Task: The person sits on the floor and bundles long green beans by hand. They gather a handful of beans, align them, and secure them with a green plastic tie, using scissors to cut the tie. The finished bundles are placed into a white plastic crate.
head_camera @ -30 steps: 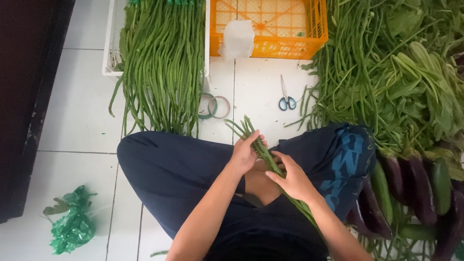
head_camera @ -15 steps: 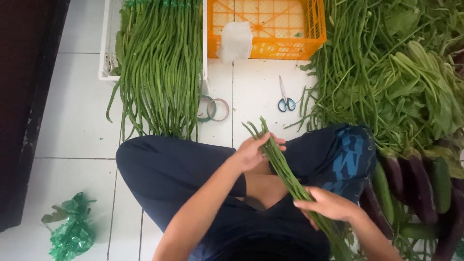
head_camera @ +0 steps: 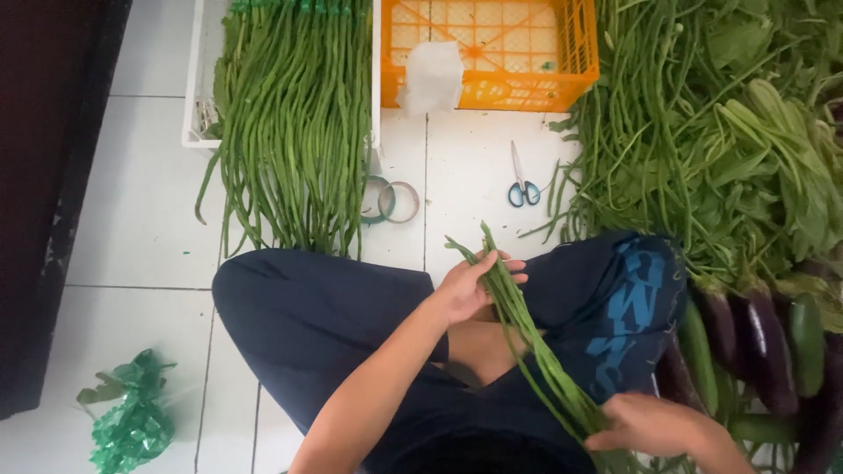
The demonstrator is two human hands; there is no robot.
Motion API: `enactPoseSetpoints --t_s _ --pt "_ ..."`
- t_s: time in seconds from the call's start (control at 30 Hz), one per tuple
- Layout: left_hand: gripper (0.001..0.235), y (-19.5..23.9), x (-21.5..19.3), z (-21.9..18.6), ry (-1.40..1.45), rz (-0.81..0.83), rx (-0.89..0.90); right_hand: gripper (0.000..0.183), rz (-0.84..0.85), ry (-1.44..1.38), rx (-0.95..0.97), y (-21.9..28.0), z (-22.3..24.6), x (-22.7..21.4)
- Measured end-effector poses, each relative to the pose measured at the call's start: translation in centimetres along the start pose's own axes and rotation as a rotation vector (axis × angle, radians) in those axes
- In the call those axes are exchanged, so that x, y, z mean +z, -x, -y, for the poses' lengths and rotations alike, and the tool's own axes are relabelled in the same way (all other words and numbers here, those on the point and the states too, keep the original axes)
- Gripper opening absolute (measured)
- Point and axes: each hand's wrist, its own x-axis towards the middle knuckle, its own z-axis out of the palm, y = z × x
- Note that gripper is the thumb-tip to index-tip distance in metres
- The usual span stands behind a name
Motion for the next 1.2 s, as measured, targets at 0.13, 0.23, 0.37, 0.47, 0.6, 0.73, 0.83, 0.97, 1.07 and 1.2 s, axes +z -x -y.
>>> enactPoseSetpoints --t_s 0.13,0.23,0.37,0.47,0.6,0.73,0.83,0.97,1.07,1.2 --pt "0.030 -0.2 0.2 -0.3 -0.076 -0.013 0.029 0.048 -0.318 -0.193 -0.005 2.7 6.0 -5.6" --pt "0.035 -0.2 0.1 -0.5 -0.205 -0.051 0.057 0.058 -0.719 -0.507 -0.269 -1.2 8.9 -8.3" --pt "0.047 0.1 -1.0 -0.7 -0.448 -0.165 0.043 0.063 -0.654 -0.763 -0.318 -9.4 11.0 -9.1" --pt "0.054 -0.8 -3.7 0.2 -0.497 -0.238 0.012 0.088 -0.610 -0.869 -0.208 -9.9 13.7 -9.5" --pt "0.056 0.5 -1.2 -1.7 -0.369 -0.261 0.043 0.041 -0.682 -1.253 -0.419 -11.5 10.7 -9.6" --pt "0.043 0.2 -0.9 -2.3 -0.200 -0.275 0.126 0.029 -0.706 -1.377 -0.520 -13.6 9.3 -9.1" --pt "0.031 0.2 -0.9 -2.1 -0.227 -0.282 0.166 0.029 -0.700 -1.355 -0.517 -13.7 9.7 -9.3" --pt "0.025 -0.7 -2.0 -1.4 -0.308 -0.345 0.208 0.026 -0.755 -1.313 -0.455 -12.1 10.9 -9.6" --pt "0.026 -1.5 -3.1 -0.5 -0.365 -0.387 0.223 0.023 -0.802 -1.326 -0.440 -12.0 11.0 -9.8" --pt "0.024 -1.2 -2.9 -0.6 -0.370 -0.353 0.209 0.024 -0.833 -1.328 -0.433 -10.3 11.5 -10.5"
